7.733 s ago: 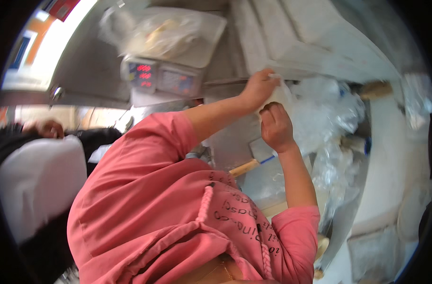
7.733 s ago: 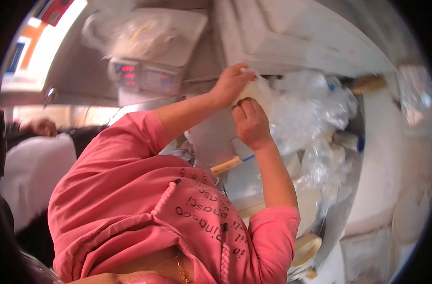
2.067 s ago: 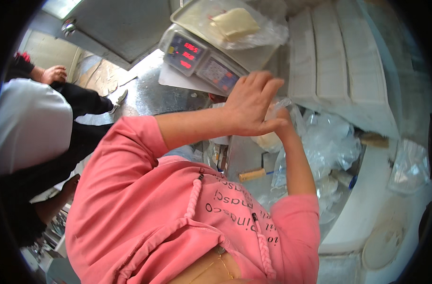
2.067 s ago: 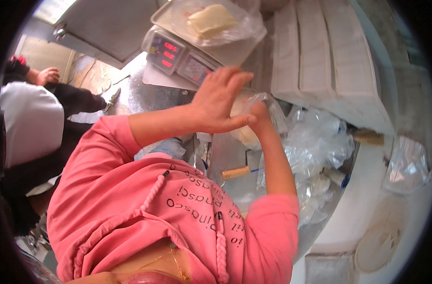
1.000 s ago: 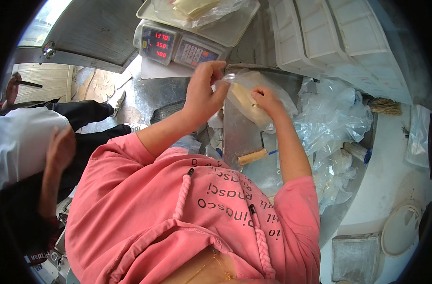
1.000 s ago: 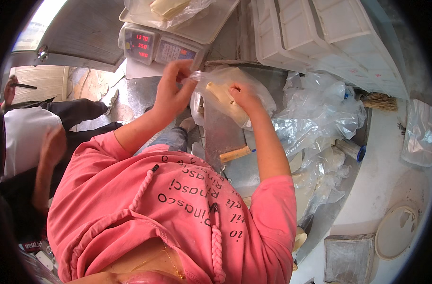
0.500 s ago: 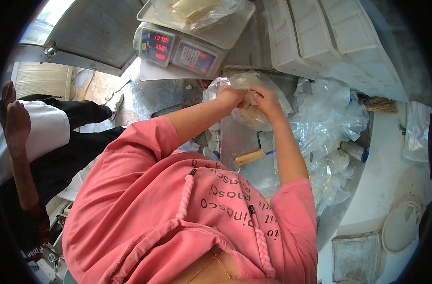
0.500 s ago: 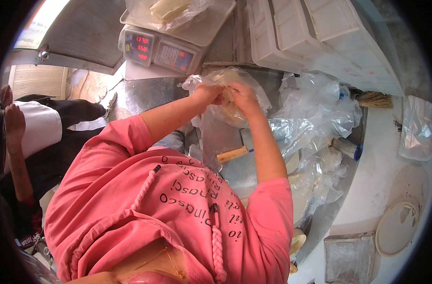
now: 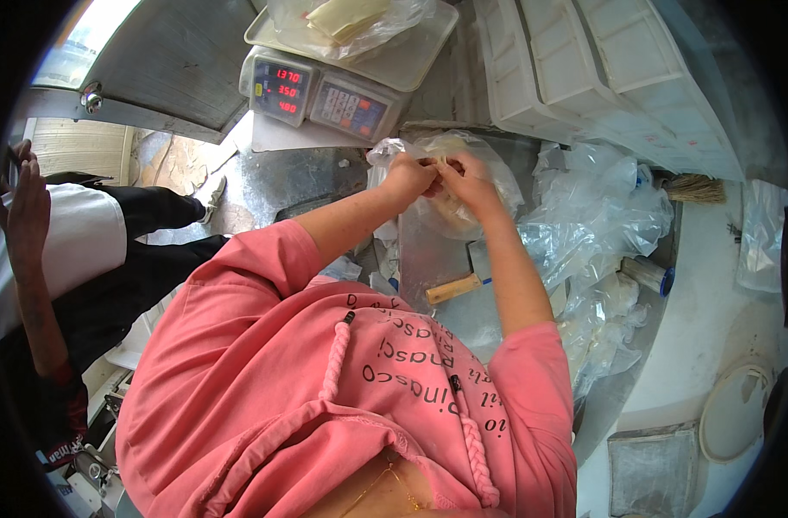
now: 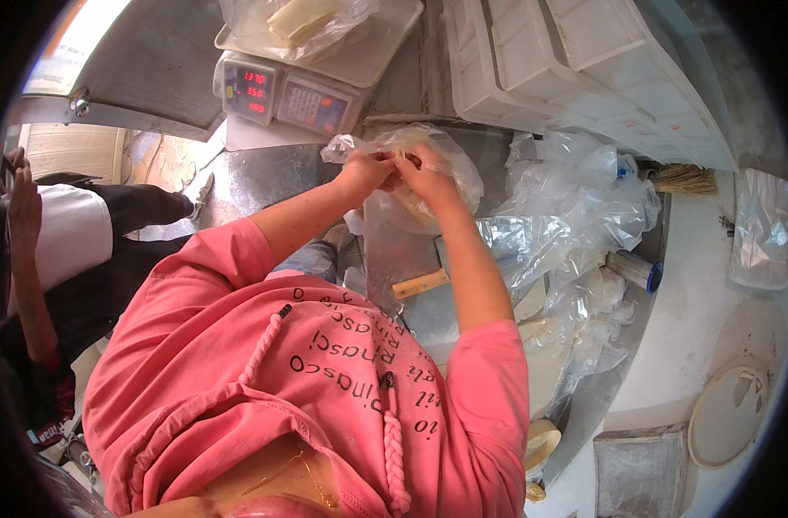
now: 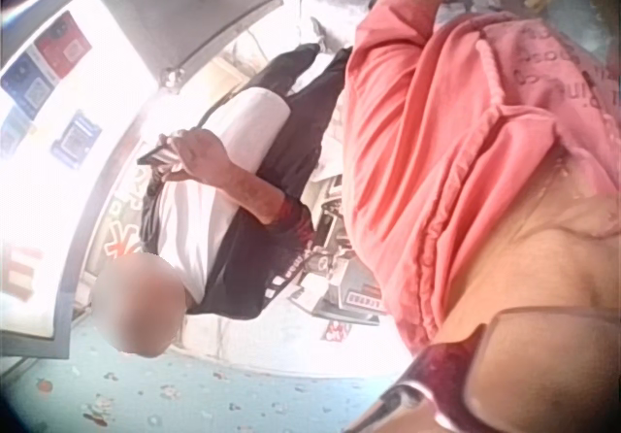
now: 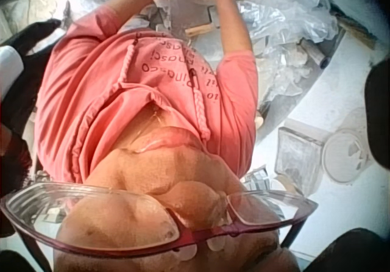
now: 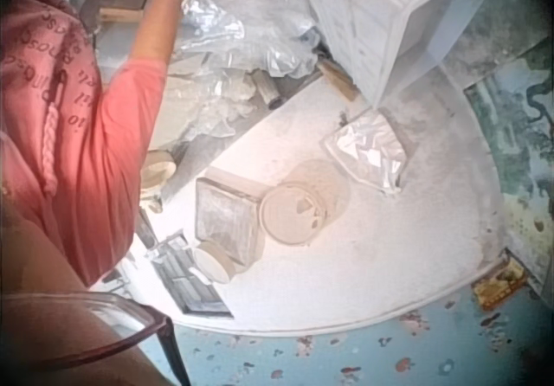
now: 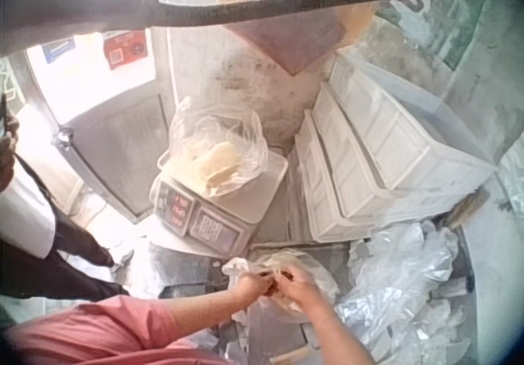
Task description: The person repeatedly spreads flour on large sheets of dough, folds them, and places them on a digital scale. They then pack the weighed dough into plastic bags and continue the process.
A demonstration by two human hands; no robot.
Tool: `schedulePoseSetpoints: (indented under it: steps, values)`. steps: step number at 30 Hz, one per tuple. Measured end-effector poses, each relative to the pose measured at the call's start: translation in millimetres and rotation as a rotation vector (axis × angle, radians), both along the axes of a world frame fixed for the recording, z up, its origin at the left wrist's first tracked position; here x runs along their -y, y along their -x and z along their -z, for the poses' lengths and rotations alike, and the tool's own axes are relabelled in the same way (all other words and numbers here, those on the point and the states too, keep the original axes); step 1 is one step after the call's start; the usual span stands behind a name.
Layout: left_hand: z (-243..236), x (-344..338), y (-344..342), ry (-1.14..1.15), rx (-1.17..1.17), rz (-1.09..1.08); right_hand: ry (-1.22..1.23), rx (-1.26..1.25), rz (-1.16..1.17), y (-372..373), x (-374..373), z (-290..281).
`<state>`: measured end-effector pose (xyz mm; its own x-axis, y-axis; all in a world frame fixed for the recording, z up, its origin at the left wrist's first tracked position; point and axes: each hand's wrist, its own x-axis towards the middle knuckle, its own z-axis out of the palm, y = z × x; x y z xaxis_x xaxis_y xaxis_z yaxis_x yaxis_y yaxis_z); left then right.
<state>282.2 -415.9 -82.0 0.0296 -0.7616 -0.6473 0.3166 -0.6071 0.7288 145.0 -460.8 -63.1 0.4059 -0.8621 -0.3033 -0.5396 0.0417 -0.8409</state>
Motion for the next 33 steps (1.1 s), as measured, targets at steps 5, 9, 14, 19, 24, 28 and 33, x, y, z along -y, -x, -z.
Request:
schedulePoseSetpoints:
  steps: [5, 9, 14, 19, 24, 28, 33]
  values:
    - [-4, 2, -5, -0.104, -0.167, -0.005, 0.114, -0.104, -0.042, 3, 7, 16]
    - [2, 2, -8, -0.123, -0.232, -0.031, 0.049, -0.042, -0.024, 2, 7, 15]
    - [7, 0, -1, -0.089, -0.207, -0.099, 0.070, -0.156, -0.027, -5, 7, 9]
    - [-3, -7, -3, -0.070, -0.018, -0.032, 0.052, -0.067, 0.317, 5, 9, 20]
    - [-19, -10, -5, 0.143, 0.418, 0.132, 0.056, 0.048, 0.317, 20, 18, 36]
    - [-10, -14, 9, 0.774, 0.841, -0.060, 0.136, -0.069, 0.200, 11, 14, 29]
    - [-35, 25, 3, -0.171, 0.119, 0.273, 0.112, -0.114, 0.350, -9, 2, 8]
